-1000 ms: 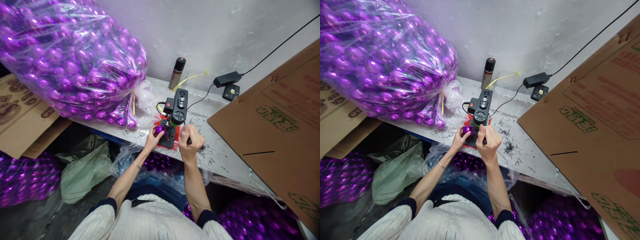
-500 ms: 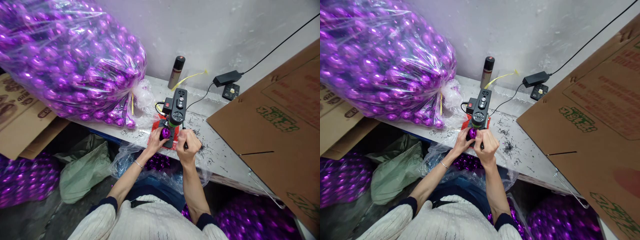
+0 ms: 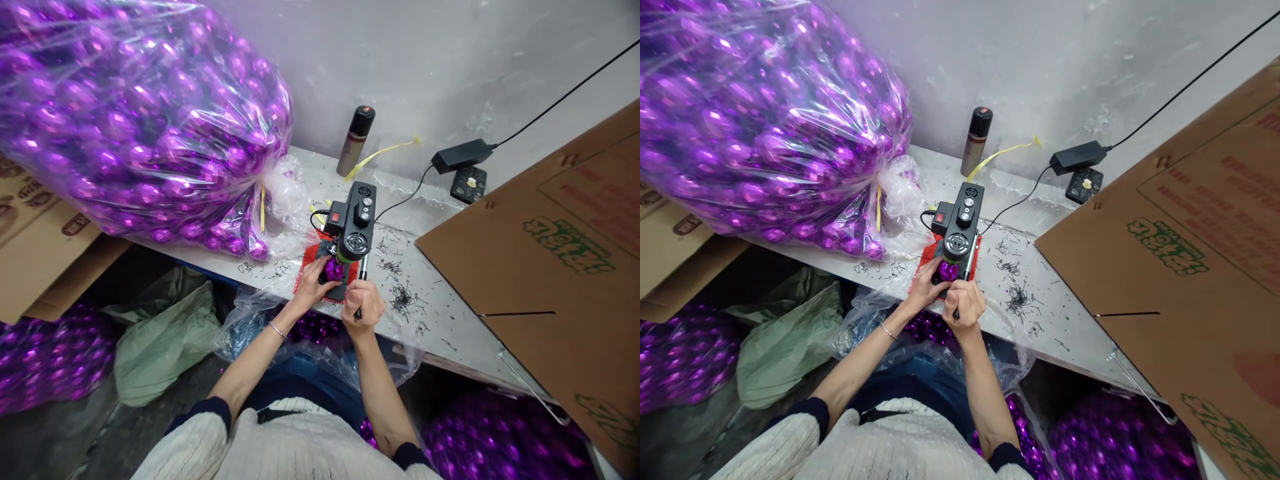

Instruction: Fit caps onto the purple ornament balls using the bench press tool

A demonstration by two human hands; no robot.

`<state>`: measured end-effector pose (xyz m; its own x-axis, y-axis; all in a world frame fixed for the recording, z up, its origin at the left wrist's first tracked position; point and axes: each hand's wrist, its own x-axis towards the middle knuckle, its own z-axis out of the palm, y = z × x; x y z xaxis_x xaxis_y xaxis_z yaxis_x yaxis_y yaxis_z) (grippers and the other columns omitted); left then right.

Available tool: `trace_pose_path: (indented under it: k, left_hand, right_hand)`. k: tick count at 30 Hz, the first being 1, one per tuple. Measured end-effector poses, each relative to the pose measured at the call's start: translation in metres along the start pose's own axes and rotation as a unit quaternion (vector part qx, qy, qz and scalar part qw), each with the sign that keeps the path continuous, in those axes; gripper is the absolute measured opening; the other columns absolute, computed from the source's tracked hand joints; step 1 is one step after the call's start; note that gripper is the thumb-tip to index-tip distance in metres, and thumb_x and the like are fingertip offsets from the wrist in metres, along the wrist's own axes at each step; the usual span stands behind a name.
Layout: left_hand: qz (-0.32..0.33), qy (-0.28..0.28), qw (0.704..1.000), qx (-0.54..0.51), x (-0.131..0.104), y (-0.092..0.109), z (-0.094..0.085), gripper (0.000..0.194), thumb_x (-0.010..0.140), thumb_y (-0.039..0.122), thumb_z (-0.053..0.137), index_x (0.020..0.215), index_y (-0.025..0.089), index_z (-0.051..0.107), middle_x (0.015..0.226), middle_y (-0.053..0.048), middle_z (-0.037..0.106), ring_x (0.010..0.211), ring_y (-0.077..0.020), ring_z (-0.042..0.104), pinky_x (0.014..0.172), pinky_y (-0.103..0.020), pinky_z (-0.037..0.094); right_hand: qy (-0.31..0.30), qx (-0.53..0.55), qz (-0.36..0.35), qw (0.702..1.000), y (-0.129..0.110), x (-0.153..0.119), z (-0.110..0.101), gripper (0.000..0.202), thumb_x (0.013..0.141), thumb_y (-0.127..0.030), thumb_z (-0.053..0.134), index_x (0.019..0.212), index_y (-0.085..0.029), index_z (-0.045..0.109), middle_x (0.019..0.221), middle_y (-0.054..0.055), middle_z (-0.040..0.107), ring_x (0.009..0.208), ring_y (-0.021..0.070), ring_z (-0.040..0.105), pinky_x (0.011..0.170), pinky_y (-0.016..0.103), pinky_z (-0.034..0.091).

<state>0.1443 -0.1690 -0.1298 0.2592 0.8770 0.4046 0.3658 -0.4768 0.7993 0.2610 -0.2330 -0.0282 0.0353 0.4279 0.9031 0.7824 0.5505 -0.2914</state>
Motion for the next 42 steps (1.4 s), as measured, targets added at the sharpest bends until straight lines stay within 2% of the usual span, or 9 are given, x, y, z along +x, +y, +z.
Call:
trace_pose_path:
  k: [14,28,33,35,37,39,42]
  left_hand:
    - [0.003,0.013,1.000,0.007,-0.001,-0.002,0.002,0.061,0.084,0.043,0.074,0.137,0.022,0.054,0.132,-0.015,0.064,0.125,-0.0313,0.060,0.105,-0.049,0.048]
    - [0.022,0.008,1.000,-0.012,0.002,-0.003,0.002,0.058,0.085,0.037,0.072,0.136,0.018,0.052,0.134,-0.017,0.062,0.126,-0.0302,0.059,0.106,-0.047,0.047]
    - [0.026,0.011,1.000,-0.005,0.003,-0.003,0.002,0.055,0.086,0.035,0.071,0.135,0.016,0.053,0.133,-0.018,0.063,0.125,-0.0301,0.060,0.105,-0.048,0.047]
    - [0.024,0.006,1.000,-0.005,0.006,-0.003,0.003,0.057,0.085,0.035,0.072,0.135,0.016,0.053,0.133,-0.018,0.063,0.126,-0.0303,0.059,0.106,-0.048,0.047]
    - [0.016,0.004,1.000,-0.009,0.010,-0.001,0.003,0.060,0.083,0.037,0.075,0.135,0.017,0.053,0.133,-0.017,0.063,0.126,-0.0309,0.059,0.107,-0.049,0.046]
    - [0.003,0.025,1.000,-0.013,0.008,0.003,0.000,0.064,0.081,0.039,0.077,0.136,0.018,0.052,0.133,-0.016,0.062,0.126,-0.0310,0.059,0.107,-0.049,0.047]
    - [0.016,0.055,0.998,-0.004,-0.016,0.013,-0.009,0.069,0.081,0.043,0.077,0.140,0.020,0.049,0.134,-0.016,0.061,0.128,-0.0307,0.058,0.109,-0.049,0.046]
  right_hand:
    - [0.028,-0.001,0.003,1.000,0.007,-0.016,0.011,0.025,0.099,-0.022,0.036,0.074,-0.023,0.042,0.066,0.000,0.053,0.057,0.0116,0.048,0.055,0.027,0.040]
    - [0.038,-0.005,-0.030,0.999,0.013,-0.016,0.015,0.026,0.100,-0.020,0.034,0.075,-0.023,0.043,0.066,0.000,0.053,0.061,0.0116,0.049,0.058,0.025,0.040]
    - [0.032,-0.026,-0.070,0.997,0.016,-0.021,0.018,0.026,0.099,-0.020,0.037,0.073,-0.023,0.043,0.066,0.001,0.055,0.059,0.0115,0.049,0.057,0.026,0.040]
    - [0.039,-0.021,-0.046,0.998,0.013,-0.016,0.017,0.027,0.098,-0.019,0.036,0.073,-0.023,0.044,0.066,0.000,0.055,0.059,0.0117,0.050,0.057,0.027,0.040]
    - [0.053,-0.003,0.013,0.998,0.006,-0.004,0.014,0.027,0.098,-0.017,0.036,0.073,-0.022,0.047,0.065,0.000,0.054,0.061,0.0119,0.051,0.059,0.028,0.040]
    - [0.055,0.010,0.075,0.996,-0.001,0.011,0.008,0.028,0.098,-0.019,0.039,0.072,-0.022,0.048,0.065,0.000,0.053,0.061,0.0117,0.051,0.060,0.028,0.040]
    - [0.031,0.021,0.123,0.992,-0.010,0.029,0.000,0.030,0.099,-0.023,0.042,0.069,-0.021,0.048,0.064,-0.002,0.050,0.060,0.0105,0.047,0.060,0.028,0.038]
